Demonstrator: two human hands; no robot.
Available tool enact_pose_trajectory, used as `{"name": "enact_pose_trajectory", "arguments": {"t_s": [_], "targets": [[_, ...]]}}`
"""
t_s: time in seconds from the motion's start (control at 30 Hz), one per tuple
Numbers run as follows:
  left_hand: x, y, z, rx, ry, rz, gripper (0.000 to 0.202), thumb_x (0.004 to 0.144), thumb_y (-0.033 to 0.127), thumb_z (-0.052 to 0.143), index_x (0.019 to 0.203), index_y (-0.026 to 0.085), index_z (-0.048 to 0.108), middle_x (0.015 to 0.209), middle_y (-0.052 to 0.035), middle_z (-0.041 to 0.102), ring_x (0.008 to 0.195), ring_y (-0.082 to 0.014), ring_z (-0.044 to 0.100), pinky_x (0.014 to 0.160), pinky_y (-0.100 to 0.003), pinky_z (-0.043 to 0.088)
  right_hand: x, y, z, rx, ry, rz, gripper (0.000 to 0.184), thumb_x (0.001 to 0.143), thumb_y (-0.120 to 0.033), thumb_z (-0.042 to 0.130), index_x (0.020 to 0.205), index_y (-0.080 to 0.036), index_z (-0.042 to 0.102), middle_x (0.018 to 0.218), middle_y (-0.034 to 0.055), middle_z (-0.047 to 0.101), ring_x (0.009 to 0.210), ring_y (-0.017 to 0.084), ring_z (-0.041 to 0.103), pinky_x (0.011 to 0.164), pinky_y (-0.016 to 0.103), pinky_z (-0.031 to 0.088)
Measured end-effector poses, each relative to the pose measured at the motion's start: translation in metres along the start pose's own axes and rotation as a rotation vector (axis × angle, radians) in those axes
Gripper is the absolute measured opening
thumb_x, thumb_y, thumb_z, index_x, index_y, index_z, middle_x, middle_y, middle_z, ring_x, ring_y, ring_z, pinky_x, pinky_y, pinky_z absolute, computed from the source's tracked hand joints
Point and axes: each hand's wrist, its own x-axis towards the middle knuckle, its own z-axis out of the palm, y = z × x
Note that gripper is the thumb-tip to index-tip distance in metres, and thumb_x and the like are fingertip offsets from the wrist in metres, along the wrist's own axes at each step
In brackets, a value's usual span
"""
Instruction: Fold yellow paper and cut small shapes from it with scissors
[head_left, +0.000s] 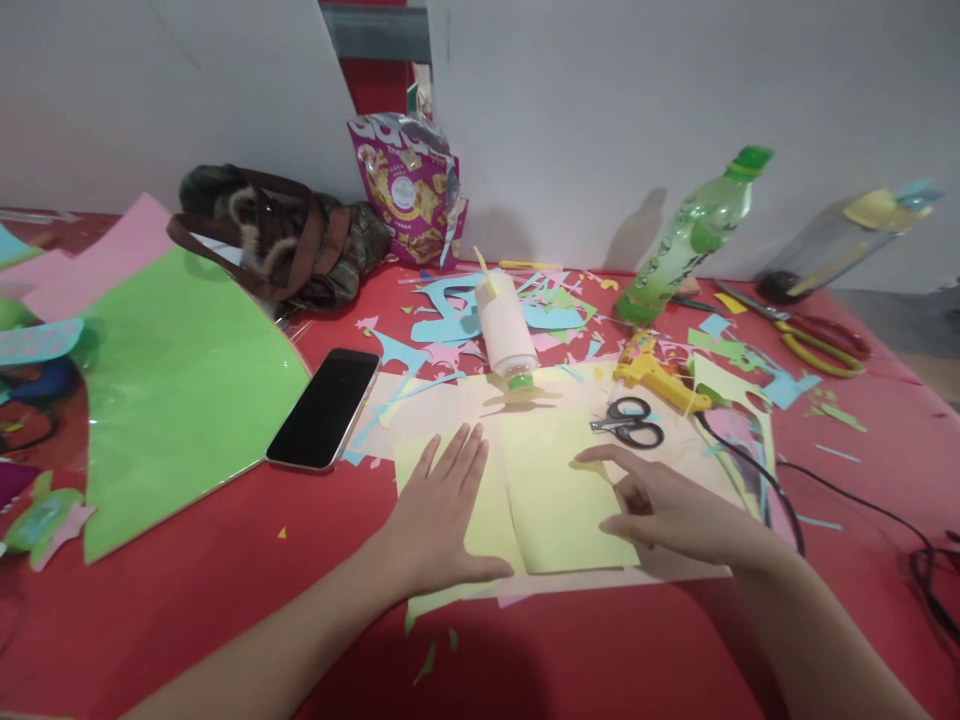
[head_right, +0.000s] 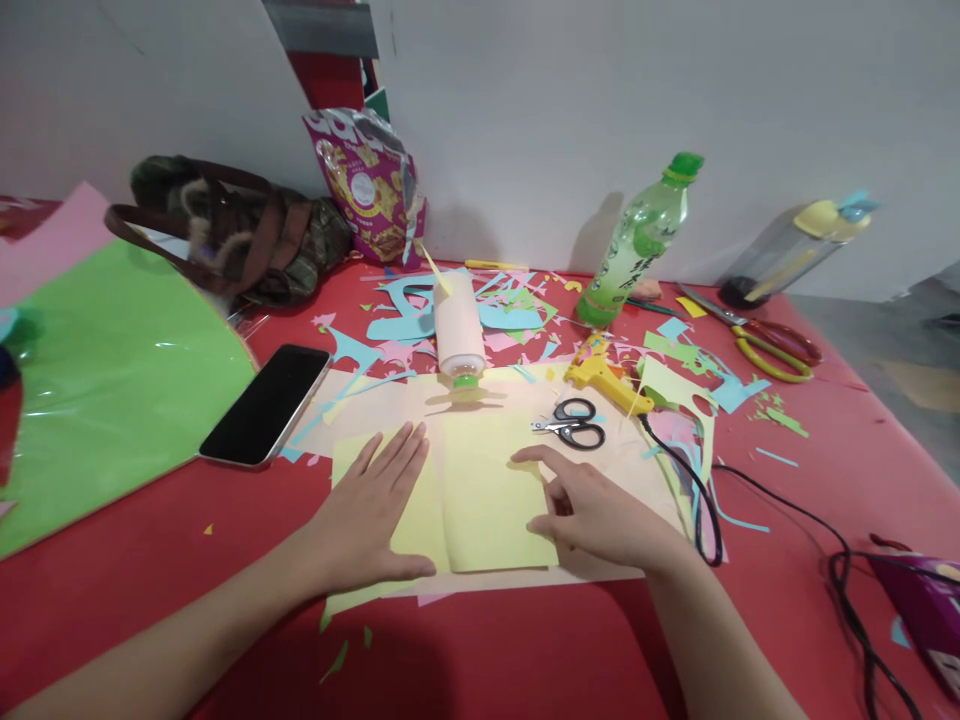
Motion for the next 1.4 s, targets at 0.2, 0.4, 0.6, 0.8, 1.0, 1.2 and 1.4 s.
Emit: {"name": "enact_pose_trajectory", "arguments": {"t_s": [0.2,0.4,0.6,0.8,1.0,1.2,1.4], "targets": [[-0.001,0.0,-0.001,-0.007,-0.009,0.004,0.103,0.061,0.073,0.029,0.133,0.002,0.006,0.14,-0.0154,-0.003,0.128,-0.0278,-0.005,0.101,-0.043,-0.004,-0.001,0.002,-0.006,-0.145,-0.001,-0.052,0.034,0.07,-0.015,0.045,0.103,-0.023,0.045,0.05,-0.0084,0.032,0.047,0.009,0.033,0.048,0.02,0.027],[0.0,0.001,-0.003,-0.015,0.001,0.011,0.103,0.061,0.073,0.029,0.132,0.002,0.007,0.14,-0.016,-0.002,0.128,-0.0282,-0.005,0.102,-0.044,-0.002,-0.005,0.008,-0.015,-0.035,0.055,-0.106,0.021,0.07,-0.018,0.048,0.09,-0.019,0.053,0.052,-0.0068,0.033,0.045,0.009,0.032,0.045,0.02,0.028],[-0.001,-0.001,-0.003,-0.09,0.069,0.024,0.092,0.068,0.07,0.026,0.131,0.003,0.019,0.139,-0.0191,0.009,0.127,-0.0322,-0.004,0.099,-0.054,0.002,-0.006,0.012,-0.006,0.502,-0.052,-0.442,0.021,0.067,-0.034,0.057,0.06,-0.015,0.055,0.054,0.0005,0.05,0.048,0.009,0.044,0.045,0.02,0.033],[-0.006,-0.001,-0.015,-0.768,0.284,0.012,0.065,0.083,0.051,0.006,0.119,0.011,0.042,0.13,-0.0142,0.037,0.122,-0.0235,0.028,0.101,-0.044,0.021,0.002,0.01,0.014,0.791,-0.273,-0.423,0.036,0.065,-0.042,0.058,0.046,-0.016,0.042,0.031,-0.0094,0.028,0.027,0.002,0.022,0.03,0.018,0.014],[-0.001,0.0,-0.022,-1.311,0.148,-0.321,0.03,0.078,0.036,0.041,0.095,0.015,0.054,0.097,-0.0108,0.058,0.085,-0.0181,0.056,0.076,-0.033,0.045,0.002,-0.002,0.017,0.463,-0.37,-0.281,0.034,0.063,-0.021,0.059,0.048,-0.018,0.028,0.046,-0.01,0.024,0.042,0.003,0.019,0.039,0.018,0.017],[-0.001,-0.002,-0.02,-1.392,0.011,-0.276,0.048,0.066,0.021,0.054,0.113,0.019,0.043,0.098,-0.0079,0.055,0.071,-0.0121,0.057,0.065,-0.026,0.046,0.006,-0.007,0.019,0.53,0.006,-0.245,0.014,0.066,-0.02,0.053,0.068,-0.018,0.04,0.061,-0.0051,0.04,0.052,0.007,0.037,0.047,0.019,0.03],[-0.003,-0.008,-0.031,-1.132,-0.011,-0.237,0.022,0.07,0.022,0.048,0.087,0.017,0.062,0.09,-0.0061,0.062,0.075,-0.0159,0.056,0.07,-0.029,0.045,0.015,0.007,0.015,0.322,0.683,-0.173,0.008,0.073,-0.027,0.046,0.072,-0.02,0.042,0.065,-0.0011,0.048,0.057,0.013,0.047,0.054,0.025,0.038]]}}
